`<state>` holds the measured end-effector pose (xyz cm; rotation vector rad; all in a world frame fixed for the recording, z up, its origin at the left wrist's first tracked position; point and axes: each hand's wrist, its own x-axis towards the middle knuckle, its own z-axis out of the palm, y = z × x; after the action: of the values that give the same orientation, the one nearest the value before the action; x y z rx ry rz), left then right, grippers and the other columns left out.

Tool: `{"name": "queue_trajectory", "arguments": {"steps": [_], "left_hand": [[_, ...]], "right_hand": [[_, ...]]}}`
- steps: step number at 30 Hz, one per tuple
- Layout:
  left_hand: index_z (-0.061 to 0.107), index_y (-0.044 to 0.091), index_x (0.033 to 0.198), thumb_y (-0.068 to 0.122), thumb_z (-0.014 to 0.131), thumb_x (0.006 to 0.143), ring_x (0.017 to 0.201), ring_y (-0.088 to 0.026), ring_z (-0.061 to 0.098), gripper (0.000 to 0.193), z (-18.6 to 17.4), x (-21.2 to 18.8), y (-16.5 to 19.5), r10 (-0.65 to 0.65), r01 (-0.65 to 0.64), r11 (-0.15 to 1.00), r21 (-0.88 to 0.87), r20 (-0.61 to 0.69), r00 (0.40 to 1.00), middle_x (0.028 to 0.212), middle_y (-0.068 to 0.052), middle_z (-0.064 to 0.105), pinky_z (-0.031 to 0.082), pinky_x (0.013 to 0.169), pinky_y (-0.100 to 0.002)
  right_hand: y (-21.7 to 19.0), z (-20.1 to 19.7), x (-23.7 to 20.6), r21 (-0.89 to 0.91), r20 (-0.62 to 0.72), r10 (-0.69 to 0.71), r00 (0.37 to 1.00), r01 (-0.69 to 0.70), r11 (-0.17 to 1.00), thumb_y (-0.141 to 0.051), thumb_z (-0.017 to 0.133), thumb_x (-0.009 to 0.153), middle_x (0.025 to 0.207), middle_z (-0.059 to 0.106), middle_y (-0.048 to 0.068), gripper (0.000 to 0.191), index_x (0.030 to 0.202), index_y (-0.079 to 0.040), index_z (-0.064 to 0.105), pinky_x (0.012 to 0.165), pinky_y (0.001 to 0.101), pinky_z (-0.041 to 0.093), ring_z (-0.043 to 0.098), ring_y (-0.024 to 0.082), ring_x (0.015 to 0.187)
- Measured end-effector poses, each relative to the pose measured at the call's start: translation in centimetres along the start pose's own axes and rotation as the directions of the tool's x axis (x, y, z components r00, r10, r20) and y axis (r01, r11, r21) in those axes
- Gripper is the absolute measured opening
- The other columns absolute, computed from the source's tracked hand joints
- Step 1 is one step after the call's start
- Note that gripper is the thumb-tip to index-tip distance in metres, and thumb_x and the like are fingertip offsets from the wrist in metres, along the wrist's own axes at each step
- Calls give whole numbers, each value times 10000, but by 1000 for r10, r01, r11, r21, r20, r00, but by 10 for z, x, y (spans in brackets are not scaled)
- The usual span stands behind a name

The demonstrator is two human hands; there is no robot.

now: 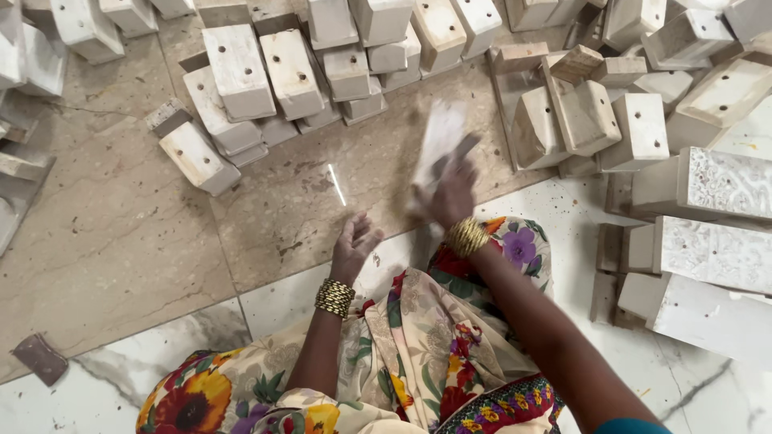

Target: The person sits on the floor surrounded by piles of small white blocks and sands them one at a time using a handheld abrasive pad, rubbing the surfaces of each block and setting finished blocks onto the growing pile beside them.

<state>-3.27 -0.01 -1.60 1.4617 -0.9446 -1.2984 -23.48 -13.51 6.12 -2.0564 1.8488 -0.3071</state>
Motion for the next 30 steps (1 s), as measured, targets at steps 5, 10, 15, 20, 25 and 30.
{"name": "queue_trajectory", "arguments": {"steps": [5,10,15,20,25,30], "left_hand": [[379,-87,1385,424,975,607,1192,-355,552,1105,-9,-11,6,269,-172,856,487,-136,954,1312,-265,507,497,991,-447],[480,-36,1228,368,965,583,1084,-360,602,902,-12,-17,2,305,-70,798,599,-301,903,1184,-215,547,533,933,-448],[433,-56,1252,343,975,574,1087,-376,588,955,-11,-17,5,351,-137,790,597,-258,900,1178,-232,532,532,908,-456],[441,-7,1288,323,956,611,1067,-384,628,913,-17,-28,13,303,-96,796,598,-257,918,1196,-229,561,540,906,-466],[411,-17,1230,370,981,584,1039,-394,644,945,-12,-27,12,248,-30,816,578,-303,920,1184,-230,572,549,854,-474],[450,15,1273,375,981,612,1088,-382,625,921,-8,-26,9,341,-84,773,629,-300,891,1213,-227,565,541,922,-463]], "right_hand": [[-45,33,-68,288,-187,-335,923,377,880,-241,710,919,1251,488,304,628,1365,109,439,737,370,602,620,323,958],[-50,26,-60,285,-138,-390,910,414,865,-260,596,1055,1016,663,68,208,1203,-117,623,681,339,588,667,199,812],[-64,49,-63,257,-194,-684,703,710,656,-236,552,1028,948,644,94,338,1288,-20,539,612,364,557,649,240,783],[-44,32,25,28,-123,-386,914,392,920,-199,539,1107,863,618,108,272,1302,-10,525,559,405,525,629,244,682],[-3,0,68,110,-425,-225,877,297,949,-128,628,996,993,634,149,80,1063,-89,610,598,460,550,664,334,725],[-2,36,21,188,-364,-267,892,351,917,-65,629,860,973,585,200,179,1010,-40,535,630,518,524,621,392,783]]}}
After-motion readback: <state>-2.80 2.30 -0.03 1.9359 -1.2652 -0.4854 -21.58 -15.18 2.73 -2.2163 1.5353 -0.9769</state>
